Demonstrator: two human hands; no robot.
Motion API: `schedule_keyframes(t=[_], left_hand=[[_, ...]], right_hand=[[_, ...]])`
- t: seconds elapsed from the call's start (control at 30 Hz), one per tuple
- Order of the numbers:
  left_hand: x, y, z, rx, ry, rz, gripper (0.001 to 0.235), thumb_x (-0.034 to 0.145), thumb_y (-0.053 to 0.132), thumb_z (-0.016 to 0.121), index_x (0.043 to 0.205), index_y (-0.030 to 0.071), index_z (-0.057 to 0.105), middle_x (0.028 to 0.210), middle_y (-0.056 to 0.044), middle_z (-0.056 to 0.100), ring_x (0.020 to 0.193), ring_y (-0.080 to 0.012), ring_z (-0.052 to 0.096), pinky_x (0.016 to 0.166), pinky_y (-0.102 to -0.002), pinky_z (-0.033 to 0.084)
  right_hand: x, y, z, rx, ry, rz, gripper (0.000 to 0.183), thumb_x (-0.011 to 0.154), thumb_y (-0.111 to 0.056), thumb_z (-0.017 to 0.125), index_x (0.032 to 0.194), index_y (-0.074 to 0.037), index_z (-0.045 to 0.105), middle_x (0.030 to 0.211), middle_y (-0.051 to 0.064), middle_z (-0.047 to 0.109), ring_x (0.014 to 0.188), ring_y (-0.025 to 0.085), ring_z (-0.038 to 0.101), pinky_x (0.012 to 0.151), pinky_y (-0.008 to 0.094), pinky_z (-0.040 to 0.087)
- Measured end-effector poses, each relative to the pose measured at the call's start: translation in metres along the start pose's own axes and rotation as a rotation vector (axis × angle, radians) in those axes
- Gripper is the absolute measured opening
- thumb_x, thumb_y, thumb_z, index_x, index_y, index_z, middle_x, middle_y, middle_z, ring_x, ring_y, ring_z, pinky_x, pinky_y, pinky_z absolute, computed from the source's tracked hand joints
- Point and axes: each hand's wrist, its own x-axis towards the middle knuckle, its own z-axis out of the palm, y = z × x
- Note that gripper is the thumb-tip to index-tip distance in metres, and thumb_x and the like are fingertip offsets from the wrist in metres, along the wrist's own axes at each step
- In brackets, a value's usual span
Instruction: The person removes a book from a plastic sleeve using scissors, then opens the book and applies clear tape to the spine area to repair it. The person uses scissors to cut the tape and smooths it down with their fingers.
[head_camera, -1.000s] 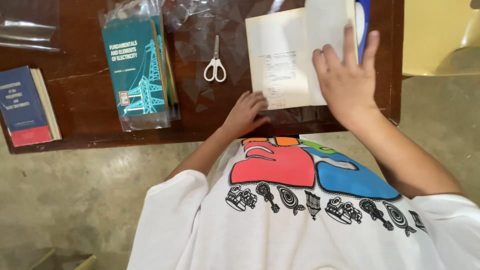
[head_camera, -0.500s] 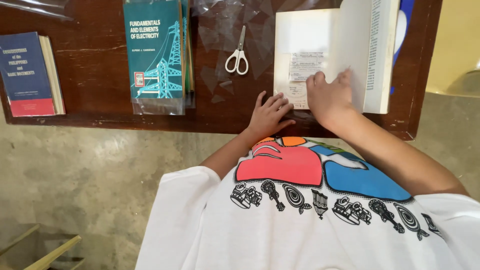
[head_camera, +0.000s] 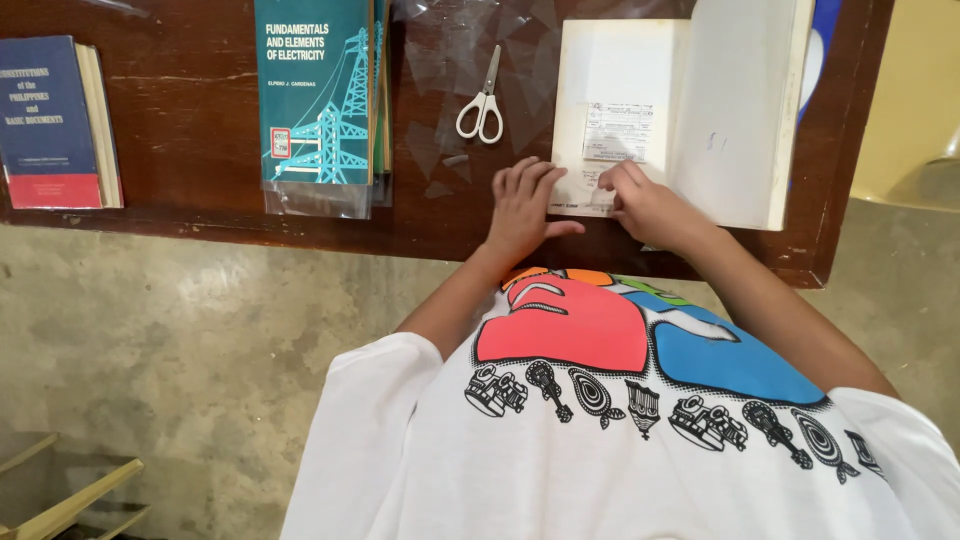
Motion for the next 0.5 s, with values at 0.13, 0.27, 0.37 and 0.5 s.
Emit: schedule_keyframes(t=[0.13,0.27,0.37,0.5], left_hand=[[-0.005,-0.012,-0.004,0.007,-0.136,0.022,0.059,0.077,0.061,0.077,0.119,0.021,0.066,0.117,0.002,0.063,0.133,-0.0235,0.048,0.107,-0.055,0.027],[-0.003,-0.013,-0.007,-0.115,-0.113,0.064,0.03,0.088,0.051,0.074,0.098,0.025,0.065,0.104,0.008,0.066,0.127,-0.0145,0.056,0.106,-0.055,0.028],[-0.005,-0.009,-0.003,-0.16,-0.094,0.072,0.022,0.092,0.045,0.072,0.091,0.025,0.063,0.095,0.008,0.065,0.122,-0.0127,0.06,0.105,-0.053,0.029],[-0.008,-0.002,0.003,-0.145,-0.059,0.002,0.017,0.096,0.037,0.071,0.094,0.022,0.062,0.094,0.004,0.064,0.117,-0.0143,0.064,0.105,-0.049,0.033]], right_hand=[[-0.001,0.0,-0.002,0.032,0.023,-0.009,0.047,0.086,0.002,0.073,0.123,-0.006,0.045,0.117,0.01,0.05,0.09,0.038,0.074,0.072,0.05,0.063],[-0.004,-0.002,0.002,-0.033,0.134,-0.047,0.043,0.088,-0.002,0.075,0.122,-0.009,0.05,0.114,0.006,0.053,0.09,0.032,0.074,0.072,0.044,0.063],[-0.004,0.004,0.013,-0.019,0.262,-0.057,0.04,0.089,-0.003,0.077,0.121,-0.01,0.055,0.112,0.004,0.056,0.09,0.028,0.075,0.074,0.038,0.063],[0.0,0.02,0.033,0.081,0.392,-0.03,0.04,0.088,-0.002,0.081,0.12,-0.008,0.058,0.113,0.002,0.054,0.092,0.024,0.074,0.079,0.032,0.062]])
